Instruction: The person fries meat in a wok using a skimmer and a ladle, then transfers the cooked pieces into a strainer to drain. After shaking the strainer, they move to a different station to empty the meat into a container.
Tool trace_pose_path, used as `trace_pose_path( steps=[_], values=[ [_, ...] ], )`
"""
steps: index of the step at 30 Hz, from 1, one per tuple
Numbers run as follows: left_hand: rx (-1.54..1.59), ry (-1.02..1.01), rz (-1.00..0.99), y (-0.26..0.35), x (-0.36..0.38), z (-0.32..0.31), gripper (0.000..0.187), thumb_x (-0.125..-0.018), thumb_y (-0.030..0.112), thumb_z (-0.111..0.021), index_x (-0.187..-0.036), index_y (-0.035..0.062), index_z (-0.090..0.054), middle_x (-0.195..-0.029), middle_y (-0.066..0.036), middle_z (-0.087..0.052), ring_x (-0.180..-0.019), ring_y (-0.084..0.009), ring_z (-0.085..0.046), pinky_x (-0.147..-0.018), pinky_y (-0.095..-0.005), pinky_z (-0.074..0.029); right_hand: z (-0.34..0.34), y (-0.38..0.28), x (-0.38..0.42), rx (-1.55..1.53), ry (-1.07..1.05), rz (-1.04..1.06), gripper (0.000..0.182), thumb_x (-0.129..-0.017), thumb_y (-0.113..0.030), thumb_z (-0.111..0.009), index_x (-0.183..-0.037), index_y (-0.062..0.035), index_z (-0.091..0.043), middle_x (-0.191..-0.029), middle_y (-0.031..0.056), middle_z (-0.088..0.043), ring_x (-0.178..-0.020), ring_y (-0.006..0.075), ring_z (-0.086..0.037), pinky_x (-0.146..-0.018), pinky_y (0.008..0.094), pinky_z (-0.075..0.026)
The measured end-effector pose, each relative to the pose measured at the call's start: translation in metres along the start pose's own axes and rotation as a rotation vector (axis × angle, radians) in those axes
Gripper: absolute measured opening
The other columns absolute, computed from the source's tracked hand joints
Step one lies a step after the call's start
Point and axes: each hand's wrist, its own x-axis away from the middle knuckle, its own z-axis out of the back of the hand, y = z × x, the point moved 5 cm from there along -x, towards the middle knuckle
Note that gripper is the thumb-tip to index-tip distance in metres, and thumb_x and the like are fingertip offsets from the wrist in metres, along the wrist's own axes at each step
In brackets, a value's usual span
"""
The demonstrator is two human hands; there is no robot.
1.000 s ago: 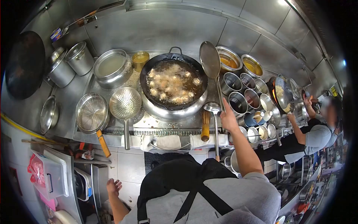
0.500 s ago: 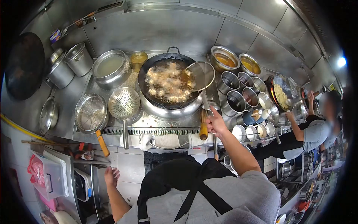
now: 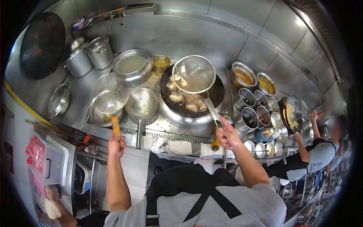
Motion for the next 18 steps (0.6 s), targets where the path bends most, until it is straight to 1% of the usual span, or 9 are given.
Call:
trace_pose_path(
  steps=[3,8,9,12,13,15,16,17,18],
  values=[
    [-0.097,-0.073,0.024,0.004,0.045,-0.046,0.022,-0.099,0.012,-0.05,-0.12,0.0131,-0.043,-0.073,-0.004,-0.051,-0.051,-0.0117,-0.046,-0.042,-0.0272,-0.039,-0.027,-0.004,-0.007,0.182,-0.016,0.014,0.066,-0.101,-0.004,-0.041,-0.156,-0.0336,-0.019,-0.072,0.0014,-0.044,-0.045,0.0075,-0.034,-0.038,0.0235,-0.031],
    [-0.106,-0.243,0.168,-0.012,0.069,-0.099,0.025,-0.1,0.013,-0.05,-0.124,0.0131,-0.043,-0.076,-0.004,-0.051,-0.051,-0.0105,-0.045,-0.043,-0.025,-0.038,-0.06,-0.006,-0.021,0.672,-0.024,0.126,0.067,-0.101,-0.003,-0.038,-0.157,-0.0324,-0.017,-0.074,-0.0015,-0.044,-0.053,0.0071,-0.038,-0.045,0.0246,-0.038],
    [-0.074,-0.28,0.218,-0.02,0.071,-0.104,0.028,-0.1,0.013,-0.05,-0.126,0.0131,-0.042,-0.076,-0.004,-0.051,-0.051,-0.0105,-0.045,-0.043,-0.0247,-0.038,-0.049,0.001,-0.031,0.803,0.036,0.219,0.066,-0.101,-0.004,-0.039,-0.157,-0.0319,-0.019,-0.075,-0.0014,-0.046,-0.054,0.0073,-0.038,-0.046,0.0249,-0.039],
    [-0.071,-0.284,0.229,-0.029,0.074,-0.104,0.03,-0.1,0.013,-0.05,-0.129,0.0123,-0.042,-0.076,-0.004,-0.05,-0.051,-0.0099,-0.045,-0.043,-0.0238,-0.038,-0.031,-0.009,-0.023,0.676,0.209,0.207,0.071,-0.097,0.0,-0.043,-0.157,-0.0282,-0.02,-0.077,-0.0016,-0.047,-0.058,0.0073,-0.04,-0.051,0.0237,-0.04],
    [-0.058,-0.271,0.215,-0.029,0.076,-0.102,0.03,-0.1,0.013,-0.05,-0.128,0.0119,-0.043,-0.076,-0.004,-0.05,-0.051,-0.0096,-0.044,-0.043,-0.0236,-0.038,0.019,0.01,-0.039,0.836,0.227,0.45,0.076,-0.091,0.004,-0.044,-0.157,-0.026,-0.021,-0.08,-0.0003,-0.05,-0.061,0.008,-0.042,-0.056,0.0237,-0.043],
    [-0.062,-0.251,0.221,-0.03,0.079,-0.094,0.029,-0.1,0.013,-0.049,-0.128,0.0116,-0.043,-0.076,-0.004,-0.05,-0.051,-0.009,-0.044,-0.043,-0.023,-0.038,0.029,-0.01,-0.011,1.022,0.43,0.232,0.078,-0.086,-0.001,-0.047,-0.157,-0.0204,-0.02,-0.123,0.025,-0.062,-0.103,0.0396,-0.064,-0.091,0.0402,-0.048],
    [-0.052,-0.251,0.222,-0.031,0.079,-0.088,0.03,-0.1,0.014,-0.049,-0.129,0.0116,-0.043,-0.077,-0.003,-0.05,-0.052,-0.0088,-0.043,-0.043,-0.0229,-0.038,0.03,-0.016,0.001,1.209,0.518,0.322,0.08,-0.085,-0.002,-0.048,-0.157,-0.0185,-0.018,-0.121,0.0264,-0.063,-0.103,0.0403,-0.063,-0.095,0.0398,-0.047],
    [-0.041,-0.25,0.22,-0.031,0.08,-0.085,0.03,-0.1,0.014,-0.048,-0.129,0.0117,-0.043,-0.077,-0.003,-0.05,-0.052,-0.0087,-0.043,-0.043,-0.0227,-0.037,0.043,-0.008,0.005,1.214,0.517,0.317,0.08,-0.085,-0.002,-0.048,-0.157,-0.0185,-0.018,-0.121,0.0264,-0.063,-0.103,0.0403,-0.063,-0.095,0.0398,-0.047],
    [-0.052,-0.254,0.22,-0.029,0.081,-0.083,0.031,-0.1,0.014,-0.048,-0.13,0.0119,-0.042,-0.078,-0.003,-0.05,-0.052,-0.0086,-0.043,-0.044,-0.0227,-0.038,0.06,0.004,0.007,1.149,0.536,0.297,0.079,-0.085,-0.001,-0.047,-0.157,-0.0197,-0.019,-0.098,0.0162,-0.058,-0.078,0.0257,-0.055,-0.072,0.0334,-0.045]
  ],
)
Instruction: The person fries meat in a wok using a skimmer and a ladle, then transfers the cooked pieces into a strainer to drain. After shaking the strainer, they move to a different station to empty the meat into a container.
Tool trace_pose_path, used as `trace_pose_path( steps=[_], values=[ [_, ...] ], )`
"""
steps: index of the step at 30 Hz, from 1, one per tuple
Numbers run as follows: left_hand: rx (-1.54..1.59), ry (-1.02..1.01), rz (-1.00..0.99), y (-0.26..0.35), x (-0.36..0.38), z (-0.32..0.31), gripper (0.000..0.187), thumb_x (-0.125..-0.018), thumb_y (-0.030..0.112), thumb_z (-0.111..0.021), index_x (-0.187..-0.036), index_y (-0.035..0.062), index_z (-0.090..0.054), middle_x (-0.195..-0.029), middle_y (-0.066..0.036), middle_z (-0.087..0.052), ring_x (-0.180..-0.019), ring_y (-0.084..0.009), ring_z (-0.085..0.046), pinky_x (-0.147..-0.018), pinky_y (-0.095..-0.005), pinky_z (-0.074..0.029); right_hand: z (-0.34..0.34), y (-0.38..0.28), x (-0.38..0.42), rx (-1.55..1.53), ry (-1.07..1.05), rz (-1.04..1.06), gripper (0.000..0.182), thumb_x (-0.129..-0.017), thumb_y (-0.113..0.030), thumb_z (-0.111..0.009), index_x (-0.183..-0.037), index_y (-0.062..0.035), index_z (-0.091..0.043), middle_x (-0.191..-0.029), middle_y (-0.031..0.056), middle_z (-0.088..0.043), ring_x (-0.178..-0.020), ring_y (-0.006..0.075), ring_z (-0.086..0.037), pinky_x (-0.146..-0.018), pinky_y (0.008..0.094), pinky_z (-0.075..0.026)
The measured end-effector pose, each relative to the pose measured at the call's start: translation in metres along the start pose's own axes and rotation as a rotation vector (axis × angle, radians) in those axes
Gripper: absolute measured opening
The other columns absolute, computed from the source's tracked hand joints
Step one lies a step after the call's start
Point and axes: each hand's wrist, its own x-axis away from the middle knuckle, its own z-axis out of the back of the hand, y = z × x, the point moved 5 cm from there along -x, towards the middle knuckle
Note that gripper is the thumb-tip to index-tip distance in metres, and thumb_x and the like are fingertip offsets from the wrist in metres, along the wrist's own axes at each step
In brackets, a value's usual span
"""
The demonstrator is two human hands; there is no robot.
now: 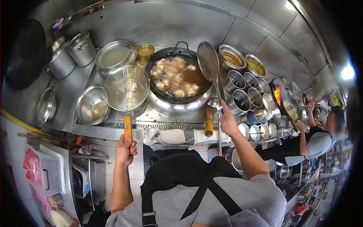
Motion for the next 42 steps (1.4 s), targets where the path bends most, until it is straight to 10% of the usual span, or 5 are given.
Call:
trace_pose_path(
  steps=[2,15,27,37,42],
  values=[
    [0.01,0.009,0.012,-0.001,0.0,0.002,0.03,-0.101,0.014,-0.048,-0.13,0.0117,-0.042,-0.077,-0.003,-0.05,-0.052,-0.009,-0.043,-0.044,-0.0236,-0.038,0.003,-0.026,0.026,-0.261,-0.13,-0.301,0.079,-0.086,0.001,-0.043,-0.158,-0.0182,-0.015,-0.073,0.0053,-0.052,-0.049,0.0115,-0.044,-0.043,0.0278,-0.042],
    [0.026,-0.029,-0.012,0.013,0.003,-0.03,0.033,-0.102,0.012,-0.046,-0.134,0.0101,-0.04,-0.077,-0.004,-0.05,-0.052,-0.0097,-0.043,-0.045,-0.0243,-0.038,0.004,-0.057,0.045,-1.276,-0.438,-0.505,0.073,-0.092,0.003,-0.042,-0.157,-0.0126,-0.012,-0.073,0.0025,-0.047,-0.046,0.0065,-0.037,-0.038,0.0221,-0.034],
    [-0.009,-0.004,-0.005,0.013,0.003,-0.037,0.032,-0.101,0.011,-0.047,-0.132,0.0106,-0.041,-0.076,-0.004,-0.049,-0.052,-0.0105,-0.044,-0.044,-0.0244,-0.038,0.01,-0.051,0.022,-1.103,-0.33,-0.397,0.074,-0.096,0.001,-0.039,-0.158,-0.0193,-0.004,-0.073,0.0036,-0.047,-0.045,0.0088,-0.036,-0.037,0.0235,-0.03],
    [-0.098,-0.031,-0.013,0.019,0.002,-0.052,0.019,-0.1,0.014,-0.049,-0.119,0.012,-0.043,-0.075,-0.003,-0.049,-0.05,-0.0086,-0.042,-0.042,-0.0233,-0.036,-0.008,-0.059,0.016,-1.152,-0.456,-0.391,0.051,-0.097,-0.001,-0.041,-0.144,-0.0167,-0.029,-0.073,0.0019,-0.046,-0.045,0.0065,-0.036,-0.035,0.0218,-0.031],
    [-0.218,0.039,-0.026,0.024,-0.011,-0.058,0.018,-0.1,0.012,-0.048,-0.117,0.0121,-0.043,-0.076,-0.003,-0.05,-0.051,-0.0091,-0.044,-0.042,-0.0244,-0.037,0.005,-0.08,0.018,-0.964,-0.496,-0.265,0.071,-0.097,0.001,-0.04,-0.158,-0.0242,-0.014,-0.073,0.0028,-0.045,-0.046,0.0086,-0.037,-0.038,0.0251,-0.035]
  ],
)
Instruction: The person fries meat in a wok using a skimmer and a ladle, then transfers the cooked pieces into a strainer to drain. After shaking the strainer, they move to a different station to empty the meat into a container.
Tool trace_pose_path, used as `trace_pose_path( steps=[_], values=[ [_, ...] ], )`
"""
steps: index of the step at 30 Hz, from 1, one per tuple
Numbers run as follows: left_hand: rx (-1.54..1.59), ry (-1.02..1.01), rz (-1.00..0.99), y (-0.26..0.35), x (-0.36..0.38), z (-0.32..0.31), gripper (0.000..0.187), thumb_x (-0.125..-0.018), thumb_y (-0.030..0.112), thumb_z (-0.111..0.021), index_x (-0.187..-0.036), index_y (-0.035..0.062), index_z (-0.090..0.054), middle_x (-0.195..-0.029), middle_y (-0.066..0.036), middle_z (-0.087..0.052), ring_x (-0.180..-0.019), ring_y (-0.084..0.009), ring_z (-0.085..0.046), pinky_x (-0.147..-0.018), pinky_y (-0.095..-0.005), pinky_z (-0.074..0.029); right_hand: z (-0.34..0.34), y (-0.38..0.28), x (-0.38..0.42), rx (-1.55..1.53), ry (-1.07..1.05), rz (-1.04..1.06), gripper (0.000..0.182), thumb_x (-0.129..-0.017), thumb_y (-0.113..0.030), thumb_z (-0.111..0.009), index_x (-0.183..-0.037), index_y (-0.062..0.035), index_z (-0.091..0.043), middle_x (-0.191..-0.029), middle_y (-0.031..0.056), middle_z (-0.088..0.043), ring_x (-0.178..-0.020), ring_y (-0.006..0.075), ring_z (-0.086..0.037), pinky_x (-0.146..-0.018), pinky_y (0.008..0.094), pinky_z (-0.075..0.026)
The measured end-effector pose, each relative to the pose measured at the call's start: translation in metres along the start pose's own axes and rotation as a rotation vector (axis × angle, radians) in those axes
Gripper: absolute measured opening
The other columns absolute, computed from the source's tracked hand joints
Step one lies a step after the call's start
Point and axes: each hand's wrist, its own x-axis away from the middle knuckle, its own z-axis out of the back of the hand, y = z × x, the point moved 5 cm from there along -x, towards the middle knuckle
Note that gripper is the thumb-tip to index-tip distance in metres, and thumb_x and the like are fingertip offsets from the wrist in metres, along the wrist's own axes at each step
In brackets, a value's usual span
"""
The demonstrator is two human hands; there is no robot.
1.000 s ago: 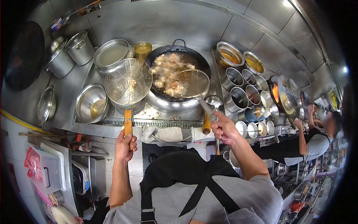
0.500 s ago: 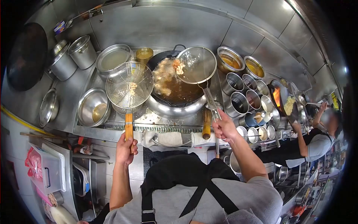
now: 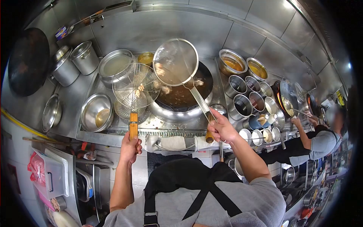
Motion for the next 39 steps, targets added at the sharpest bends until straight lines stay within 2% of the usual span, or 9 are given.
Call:
trace_pose_path(
  steps=[5,9,12,18,25,33,35,36,39],
  values=[
    [0.093,-0.114,0.038,-0.003,-0.006,-0.011,0.024,-0.1,0.011,-0.049,-0.123,0.0098,-0.042,-0.076,-0.004,-0.05,-0.053,-0.0101,-0.044,-0.045,-0.0258,-0.039,0.028,0.004,-0.021,0.209,0.182,0.075,0.072,-0.094,0.004,-0.041,-0.157,-0.0221,-0.02,-0.075,0.0041,-0.05,-0.049,0.0103,-0.041,-0.043,0.027,-0.04],
    [0.167,-0.155,0.095,-0.01,0.002,-0.016,0.025,-0.1,0.012,-0.049,-0.124,0.0105,-0.042,-0.078,-0.003,-0.05,-0.052,-0.0096,-0.042,-0.044,-0.0252,-0.037,0.082,0.02,-0.041,1.17,0.596,0.751,0.076,-0.084,0.003,-0.044,-0.156,-0.0107,-0.024,-0.072,0.0033,-0.052,-0.056,0.0122,-0.049,-0.054,0.028,-0.046],
    [0.195,-0.146,0.098,-0.012,0.012,-0.01,0.025,-0.1,0.012,-0.049,-0.123,0.0108,-0.042,-0.077,-0.003,-0.049,-0.051,-0.0091,-0.041,-0.044,-0.0243,-0.037,0.067,0.03,-0.025,0.534,0.461,0.03,0.078,-0.086,0.005,-0.041,-0.157,-0.0115,-0.014,-0.066,0.0036,-0.047,-0.045,0.0123,-0.042,-0.041,0.029,-0.039],
    [0.121,-0.084,0.046,-0.005,0.023,0.005,0.026,-0.099,0.014,-0.05,-0.125,0.0131,-0.044,-0.077,-0.003,-0.05,-0.051,-0.0078,-0.041,-0.043,-0.022,-0.035,0.068,0.044,-0.014,-0.303,0.319,0.068,0.074,-0.093,0.004,-0.038,-0.157,-0.0155,-0.006,-0.068,0.0028,-0.047,-0.043,0.0091,-0.036,-0.036,0.0254,-0.031],
    [0.087,-0.042,0.035,-0.004,0.015,0.004,0.024,-0.098,0.013,-0.051,-0.121,0.0124,-0.044,-0.076,-0.003,-0.05,-0.051,-0.0077,-0.041,-0.043,-0.0223,-0.034,0.026,0.018,0.007,-0.245,0.159,0.039,0.076,-0.093,0.005,-0.041,-0.158,-0.0194,-0.01,-0.072,0.0031,-0.046,-0.044,0.0078,-0.035,-0.037,0.0217,-0.031],
    [0.172,-0.079,0.045,-0.008,0.011,0.003,0.018,-0.099,0.01,-0.049,-0.115,0.0089,-0.042,-0.077,-0.004,-0.05,-0.052,-0.01,-0.043,-0.044,-0.025,-0.037,-0.007,0.015,-0.04,0.25,0.131,0.011,0.072,-0.096,0.003,-0.038,-0.157,-0.029,-0.017,-0.074,0.0015,-0.045,-0.046,0.009,-0.036,-0.038,0.0262,-0.035],
    [0.179,-0.076,0.034,-0.009,0.013,0.006,0.019,-0.099,0.01,-0.049,-0.116,0.0088,-0.042,-0.077,-0.005,-0.05,-0.052,-0.01,-0.043,-0.044,-0.025,-0.037,0.006,0.023,-0.065,0.683,0.209,0.111,0.072,-0.096,0.002,-0.036,-0.157,-0.0291,-0.017,-0.074,0.0018,-0.046,-0.047,0.0093,-0.038,-0.038,0.0274,-0.035],
    [0.19,-0.066,0.03,-0.01,0.014,0.009,0.02,-0.099,0.01,-0.049,-0.118,0.0087,-0.043,-0.077,-0.005,-0.05,-0.052,-0.01,-0.043,-0.044,-0.025,-0.037,0.011,0.026,-0.071,0.78,0.18,0.102,0.078,-0.089,0.004,-0.039,-0.159,-0.0184,-0.014,-0.074,0.0032,-0.051,-0.052,0.0131,-0.048,-0.042,0.0279,-0.04],
    [0.196,-0.018,0.016,-0.01,0.018,0.016,0.021,-0.1,0.012,-0.049,-0.12,0.0093,-0.043,-0.076,-0.004,-0.05,-0.052,-0.0091,-0.042,-0.044,-0.0242,-0.037,0.009,0.046,-0.076,0.269,0.123,-0.077,0.079,-0.088,0.004,-0.042,-0.159,-0.0191,-0.014,-0.073,0.0038,-0.05,-0.051,0.0127,-0.047,-0.04,0.0276,-0.038]
  ],
)
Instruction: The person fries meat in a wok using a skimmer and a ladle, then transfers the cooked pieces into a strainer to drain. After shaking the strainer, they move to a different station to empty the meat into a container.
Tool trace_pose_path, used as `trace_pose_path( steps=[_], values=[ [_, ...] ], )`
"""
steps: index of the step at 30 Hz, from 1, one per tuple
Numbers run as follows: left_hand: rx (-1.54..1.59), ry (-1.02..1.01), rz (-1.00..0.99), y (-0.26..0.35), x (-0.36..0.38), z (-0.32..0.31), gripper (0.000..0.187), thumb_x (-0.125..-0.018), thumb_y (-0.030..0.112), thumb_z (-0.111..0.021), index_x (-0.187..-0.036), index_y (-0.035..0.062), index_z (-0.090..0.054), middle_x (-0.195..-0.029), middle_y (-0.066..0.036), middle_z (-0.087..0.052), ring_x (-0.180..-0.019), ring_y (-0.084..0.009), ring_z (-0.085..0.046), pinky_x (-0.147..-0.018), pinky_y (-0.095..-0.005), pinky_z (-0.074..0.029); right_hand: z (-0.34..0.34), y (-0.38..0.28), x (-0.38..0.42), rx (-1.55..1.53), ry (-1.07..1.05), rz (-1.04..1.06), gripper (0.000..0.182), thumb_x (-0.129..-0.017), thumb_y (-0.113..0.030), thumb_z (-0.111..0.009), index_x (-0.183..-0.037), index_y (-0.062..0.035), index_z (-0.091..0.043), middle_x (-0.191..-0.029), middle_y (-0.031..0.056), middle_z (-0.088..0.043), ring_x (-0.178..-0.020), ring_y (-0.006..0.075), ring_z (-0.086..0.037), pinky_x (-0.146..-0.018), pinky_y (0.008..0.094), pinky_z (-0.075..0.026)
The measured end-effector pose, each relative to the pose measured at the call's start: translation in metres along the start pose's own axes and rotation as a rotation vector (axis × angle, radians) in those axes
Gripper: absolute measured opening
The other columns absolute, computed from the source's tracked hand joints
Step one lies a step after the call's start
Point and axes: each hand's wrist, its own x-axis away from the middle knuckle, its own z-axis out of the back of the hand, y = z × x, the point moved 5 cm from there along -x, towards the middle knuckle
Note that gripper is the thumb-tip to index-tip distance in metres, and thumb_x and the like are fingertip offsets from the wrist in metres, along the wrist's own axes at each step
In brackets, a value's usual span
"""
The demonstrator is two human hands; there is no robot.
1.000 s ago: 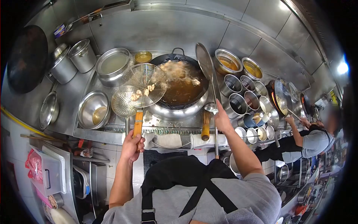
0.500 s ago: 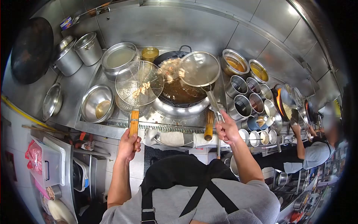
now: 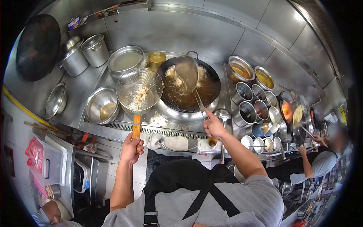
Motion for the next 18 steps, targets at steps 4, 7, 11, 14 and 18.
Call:
trace_pose_path(
  steps=[4,7,11,14,18],
  values=[
    [-0.024,0.044,-0.004,-0.006,0.002,0.013,0.022,-0.1,0.013,-0.048,-0.121,0.0099,-0.043,-0.076,-0.003,-0.05,-0.051,-0.0083,-0.042,-0.044,-0.0234,-0.036,0.007,0.012,-0.009,-0.491,-0.132,-0.03,0.07,-0.1,-0.002,-0.04,-0.158,-0.0252,-0.009,-0.076,0.003,-0.049,-0.047,0.0079,-0.035,-0.038,0.0227,-0.03],
    [-0.035,0.06,0.005,-0.008,0.0,0.018,0.023,-0.1,0.012,-0.047,-0.122,0.0098,-0.042,-0.075,-0.003,-0.05,-0.051,-0.0083,-0.042,-0.044,-0.0235,-0.036,0.009,0.019,-0.011,-0.584,-0.178,-0.039,0.069,-0.1,-0.004,-0.042,-0.157,-0.0235,-0.009,-0.075,0.0032,-0.047,-0.046,0.0082,-0.035,-0.038,0.0213,-0.03],
    [-0.046,0.064,0.018,-0.012,-0.006,0.022,0.023,-0.099,0.012,-0.048,-0.122,0.0097,-0.042,-0.075,-0.003,-0.05,-0.051,-0.0084,-0.042,-0.044,-0.0235,-0.036,-0.004,-0.001,0.01,-0.445,-0.186,-0.017,0.067,-0.1,-0.003,-0.041,-0.157,-0.0229,-0.012,-0.074,0.0032,-0.047,-0.047,0.0084,-0.036,-0.038,0.0228,-0.033],
    [-0.023,0.036,0.022,-0.014,-0.012,0.022,0.03,-0.099,0.01,-0.049,-0.127,0.0062,-0.04,-0.075,-0.005,-0.05,-0.053,-0.0107,-0.044,-0.044,-0.0264,-0.039,-0.009,-0.016,0.025,-0.221,-0.164,0.032,0.066,-0.1,-0.002,-0.039,-0.158,-0.0226,-0.013,-0.073,0.0028,-0.047,-0.046,0.0084,-0.037,-0.039,0.0244,-0.035],
    [-0.061,0.059,0.01,-0.007,-0.012,0.017,0.023,-0.1,0.012,-0.048,-0.122,0.0099,-0.042,-0.076,-0.003,-0.05,-0.052,-0.0085,-0.042,-0.044,-0.0234,-0.037,-0.012,-0.027,0.025,-0.051,-0.166,0.128,0.068,-0.097,0.001,-0.037,-0.158,-0.0227,-0.016,-0.074,0.0024,-0.048,-0.047,0.0083,-0.038,-0.039,0.0262,-0.036]
  ],
)
